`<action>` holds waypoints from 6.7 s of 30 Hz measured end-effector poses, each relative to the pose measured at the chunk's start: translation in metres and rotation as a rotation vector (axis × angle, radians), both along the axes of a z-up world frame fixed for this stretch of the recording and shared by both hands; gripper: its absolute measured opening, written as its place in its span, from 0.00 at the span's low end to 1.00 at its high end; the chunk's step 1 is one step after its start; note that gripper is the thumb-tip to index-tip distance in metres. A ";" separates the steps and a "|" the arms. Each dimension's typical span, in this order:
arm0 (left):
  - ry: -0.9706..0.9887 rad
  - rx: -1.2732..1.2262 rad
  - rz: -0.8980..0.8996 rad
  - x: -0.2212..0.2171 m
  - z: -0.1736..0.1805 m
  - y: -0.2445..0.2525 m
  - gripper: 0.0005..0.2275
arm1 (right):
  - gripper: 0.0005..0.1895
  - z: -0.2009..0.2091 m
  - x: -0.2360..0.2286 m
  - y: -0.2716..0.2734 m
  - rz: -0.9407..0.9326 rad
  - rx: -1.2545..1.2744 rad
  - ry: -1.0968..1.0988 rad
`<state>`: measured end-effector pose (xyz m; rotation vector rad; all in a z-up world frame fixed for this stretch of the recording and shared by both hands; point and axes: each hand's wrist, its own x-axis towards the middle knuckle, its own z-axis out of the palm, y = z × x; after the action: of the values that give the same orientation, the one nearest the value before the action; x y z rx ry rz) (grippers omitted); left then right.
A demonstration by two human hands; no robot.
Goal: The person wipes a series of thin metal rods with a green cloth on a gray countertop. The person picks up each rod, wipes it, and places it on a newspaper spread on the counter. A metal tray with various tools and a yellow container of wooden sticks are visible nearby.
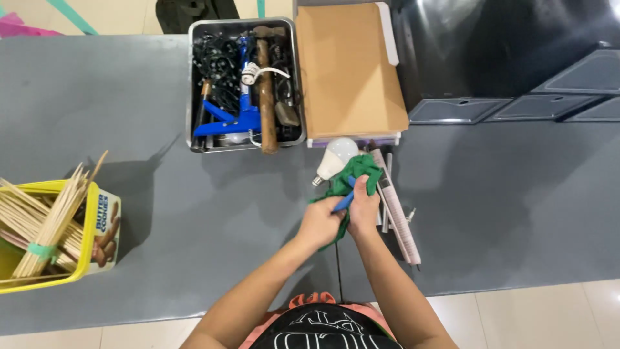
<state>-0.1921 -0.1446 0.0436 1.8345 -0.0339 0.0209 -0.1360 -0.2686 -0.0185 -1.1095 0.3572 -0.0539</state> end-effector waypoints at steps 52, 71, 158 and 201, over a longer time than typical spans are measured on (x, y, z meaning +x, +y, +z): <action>0.024 0.438 -0.060 0.064 -0.068 0.049 0.14 | 0.14 0.017 -0.090 0.009 0.198 -0.048 0.387; 0.675 -0.239 -0.258 0.007 -0.006 -0.010 0.11 | 0.19 0.049 -0.009 -0.044 0.204 0.197 -0.068; 0.270 0.751 -0.032 0.077 -0.087 -0.086 0.24 | 0.20 0.017 -0.118 -0.100 0.020 -0.045 0.280; 0.093 0.907 0.382 0.088 -0.061 0.289 0.19 | 0.19 -0.013 0.023 0.206 0.217 0.045 0.189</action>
<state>-0.1045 0.1440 -0.0175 2.7189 0.4385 0.2182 -0.1133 -0.0627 -0.0319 -1.1059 0.4023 0.2509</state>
